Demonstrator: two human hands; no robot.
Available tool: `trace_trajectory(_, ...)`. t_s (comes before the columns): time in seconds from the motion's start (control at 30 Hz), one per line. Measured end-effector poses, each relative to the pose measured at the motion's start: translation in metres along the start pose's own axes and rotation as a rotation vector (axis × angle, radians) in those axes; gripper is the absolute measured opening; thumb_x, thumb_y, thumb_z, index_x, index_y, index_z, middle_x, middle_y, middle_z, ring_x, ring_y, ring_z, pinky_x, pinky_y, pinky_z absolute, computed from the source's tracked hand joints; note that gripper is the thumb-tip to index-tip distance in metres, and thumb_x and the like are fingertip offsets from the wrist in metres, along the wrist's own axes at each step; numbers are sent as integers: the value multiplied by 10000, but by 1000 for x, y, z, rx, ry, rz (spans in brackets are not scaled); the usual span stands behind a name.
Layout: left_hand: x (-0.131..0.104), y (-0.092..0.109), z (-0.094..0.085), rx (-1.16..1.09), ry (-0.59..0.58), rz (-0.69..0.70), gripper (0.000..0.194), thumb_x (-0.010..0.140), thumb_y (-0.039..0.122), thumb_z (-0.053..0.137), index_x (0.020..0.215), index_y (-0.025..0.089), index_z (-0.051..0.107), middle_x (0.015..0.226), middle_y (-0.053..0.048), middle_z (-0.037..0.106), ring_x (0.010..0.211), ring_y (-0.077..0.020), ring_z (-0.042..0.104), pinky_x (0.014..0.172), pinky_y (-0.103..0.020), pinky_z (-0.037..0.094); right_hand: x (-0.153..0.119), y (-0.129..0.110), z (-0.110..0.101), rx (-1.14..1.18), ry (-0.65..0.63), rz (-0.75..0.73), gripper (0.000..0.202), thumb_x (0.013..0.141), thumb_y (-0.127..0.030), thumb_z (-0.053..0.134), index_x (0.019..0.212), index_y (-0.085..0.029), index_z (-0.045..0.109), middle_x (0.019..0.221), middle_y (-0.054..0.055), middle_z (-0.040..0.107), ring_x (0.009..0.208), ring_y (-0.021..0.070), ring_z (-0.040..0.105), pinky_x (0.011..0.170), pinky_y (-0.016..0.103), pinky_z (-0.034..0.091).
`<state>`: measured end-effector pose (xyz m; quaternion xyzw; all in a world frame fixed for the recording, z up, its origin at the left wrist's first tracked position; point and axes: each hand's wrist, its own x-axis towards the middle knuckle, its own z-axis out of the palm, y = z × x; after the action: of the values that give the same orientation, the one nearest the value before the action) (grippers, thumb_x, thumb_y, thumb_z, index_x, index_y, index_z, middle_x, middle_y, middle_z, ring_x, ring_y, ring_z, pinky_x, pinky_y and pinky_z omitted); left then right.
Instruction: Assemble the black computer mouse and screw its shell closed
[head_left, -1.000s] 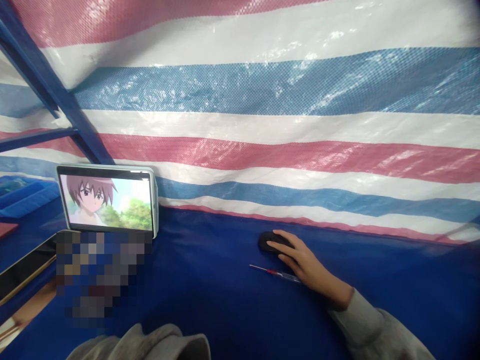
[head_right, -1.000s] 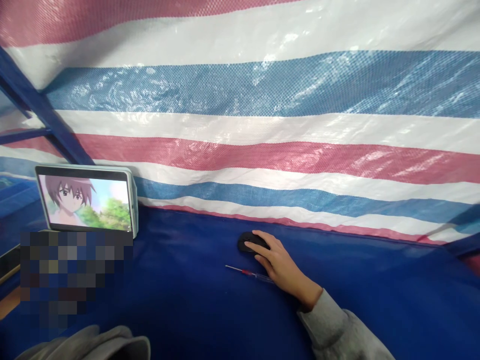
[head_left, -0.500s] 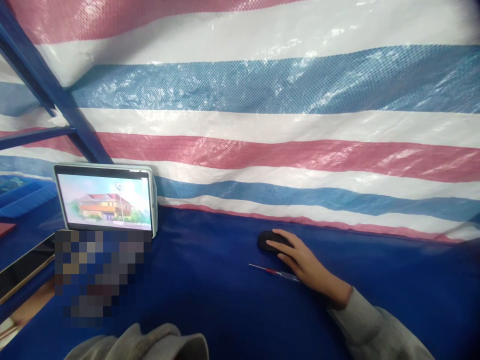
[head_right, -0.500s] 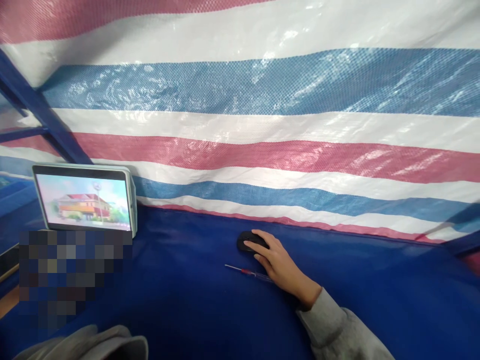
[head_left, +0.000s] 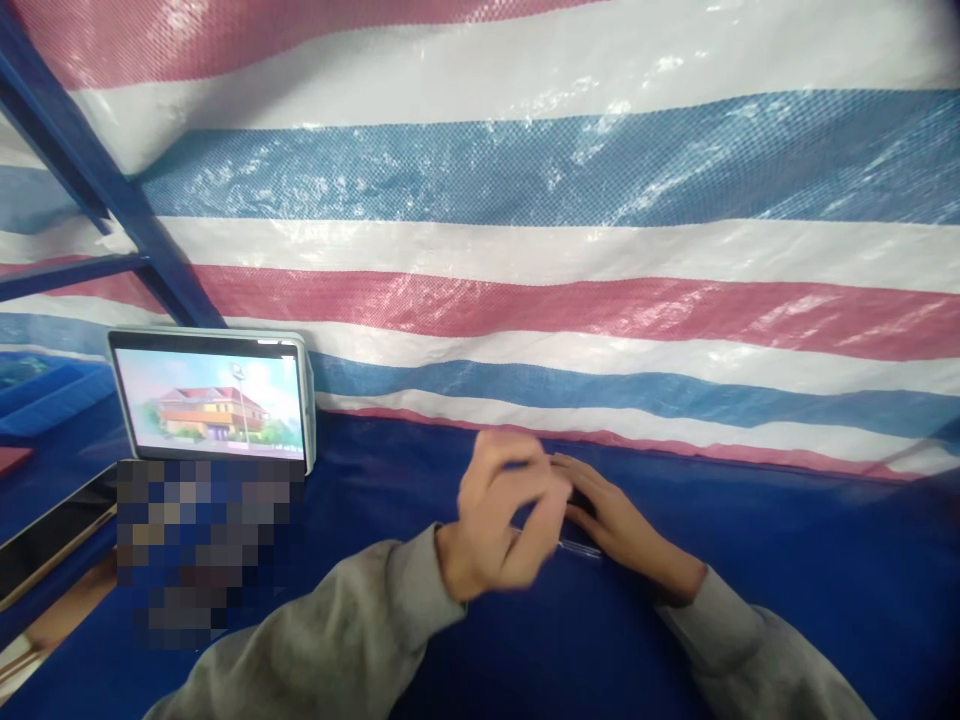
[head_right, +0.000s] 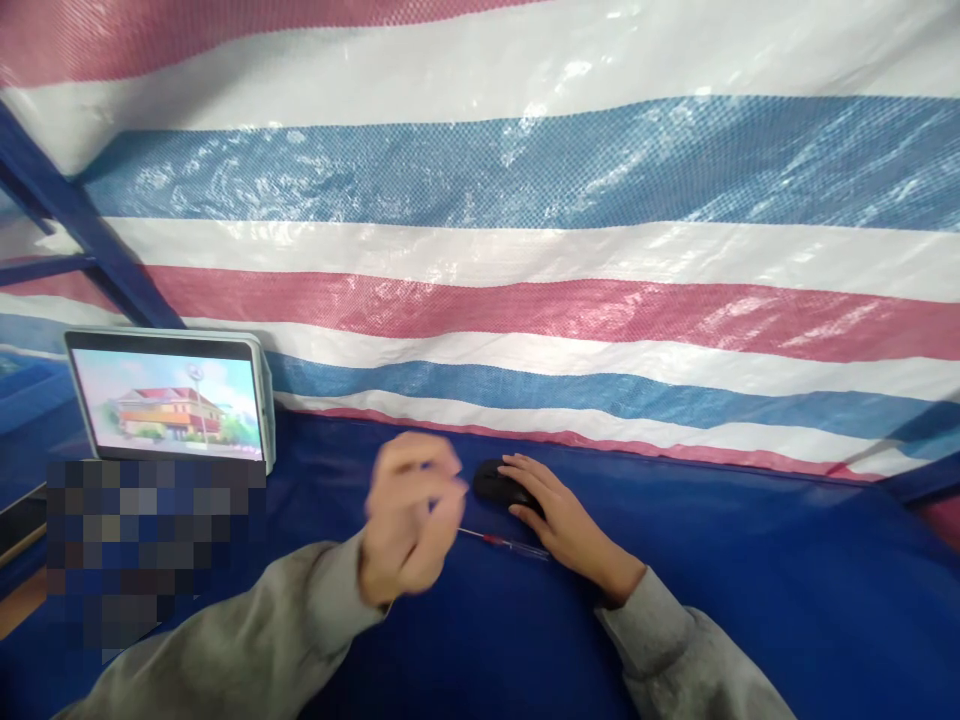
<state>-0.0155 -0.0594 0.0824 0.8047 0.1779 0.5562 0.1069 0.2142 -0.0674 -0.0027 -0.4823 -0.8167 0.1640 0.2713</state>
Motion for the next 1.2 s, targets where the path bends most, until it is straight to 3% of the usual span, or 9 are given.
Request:
trace_trajectory(0.07, 0, -20, 15, -2, -16, -111, 177, 982, 215, 465, 1093, 176, 598, 1042, -83, 596, 970, -190, 589, 874, -355, 498, 1, 4, -4, -12, 23, 49, 519, 898, -357, 545, 1402, -279, 446, 1454, 99, 450, 1344, 265, 426, 1110, 466, 375)
trace_trajectory(0.17, -10, -50, 35, 76, -327, -279, 221, 977, 259, 484, 1170, 219, 584, 1157, -66, 583, 1105, -210, 553, 970, -378, 437, 1, 8, -12, -53, 6, 110, 603, 817, -361, 634, 1384, -244, 468, 1411, 119, 468, 1304, 285, 460, 1100, 469, 381)
trace_trajectory(0.27, -26, -68, 43, 101, -608, -268, 294, 969, 344, 516, 1248, 259, 555, 1261, -47, 554, 1184, -211, 524, 983, -367, 421, 0, 10, -20, -48, -18, 142, 588, 799, -332, 635, 1362, -232, 499, 1358, 115, 526, 1241, 278, 519, 1069, 460, 415)
trace_trajectory(0.33, -32, -72, 44, 86, -670, -245, 394, 952, 418, 542, 1318, 276, 506, 1307, -51, 532, 1210, -220, 511, 1008, -372, 405, 1, 7, -23, -18, -9, 155, 540, 811, -361, 627, 1327, -230, 537, 1313, 107, 584, 1198, 277, 561, 1040, 456, 441)
trace_trajectory(0.63, -35, -83, 42, 156, -625, -174, 620, 870, 521, 633, 1405, 293, 417, 1374, -99, 440, 1260, -260, 454, 1054, -413, 375, 10, -21, -22, 100, 20, 297, 450, 967, -484, 356, 1198, -214, 633, 1077, 79, 728, 891, 220, 698, 878, 380, 515)
trace_trajectory(0.73, -36, -85, 42, 206, -640, -128, 655, 865, 555, 620, 1420, 287, 402, 1333, -101, 469, 1230, -268, 466, 1042, -425, 370, 12, -22, -20, 73, 40, 378, 454, 962, -485, 354, 1131, -192, 657, 917, 66, 750, 685, 192, 690, 762, 344, 525)
trace_trajectory(0.9, -34, -85, 39, 304, -683, -85, 609, 903, 577, 545, 1422, 290, 406, 1250, -97, 521, 1149, -268, 502, 986, -433, 380, 13, -24, -34, -142, 104, 438, 369, 930, -445, 401, 983, -196, 668, 680, 36, 705, 609, 200, 658, 658, 321, 471)
trace_trajectory(1.07, -34, -88, 40, 311, -646, -136, 586, 910, 592, 518, 1384, 251, 470, 1266, -110, 517, 1170, -273, 497, 985, -427, 389, 7, -42, -47, -337, -279, 393, 309, 822, -527, 574, 749, -232, 627, 671, 20, 671, 612, 197, 613, 543, 281, 342)
trace_trajectory(1.2, -37, -92, 42, 286, -621, -139, 547, 937, 550, 502, 1396, 255, 470, 1233, -92, 561, 1161, -247, 520, 994, -413, 394, 2, -58, -38, -324, -479, 312, 154, 726, -334, 710, 826, -249, 629, 778, 10, 683, 695, 194, 621, 571, 266, 342)
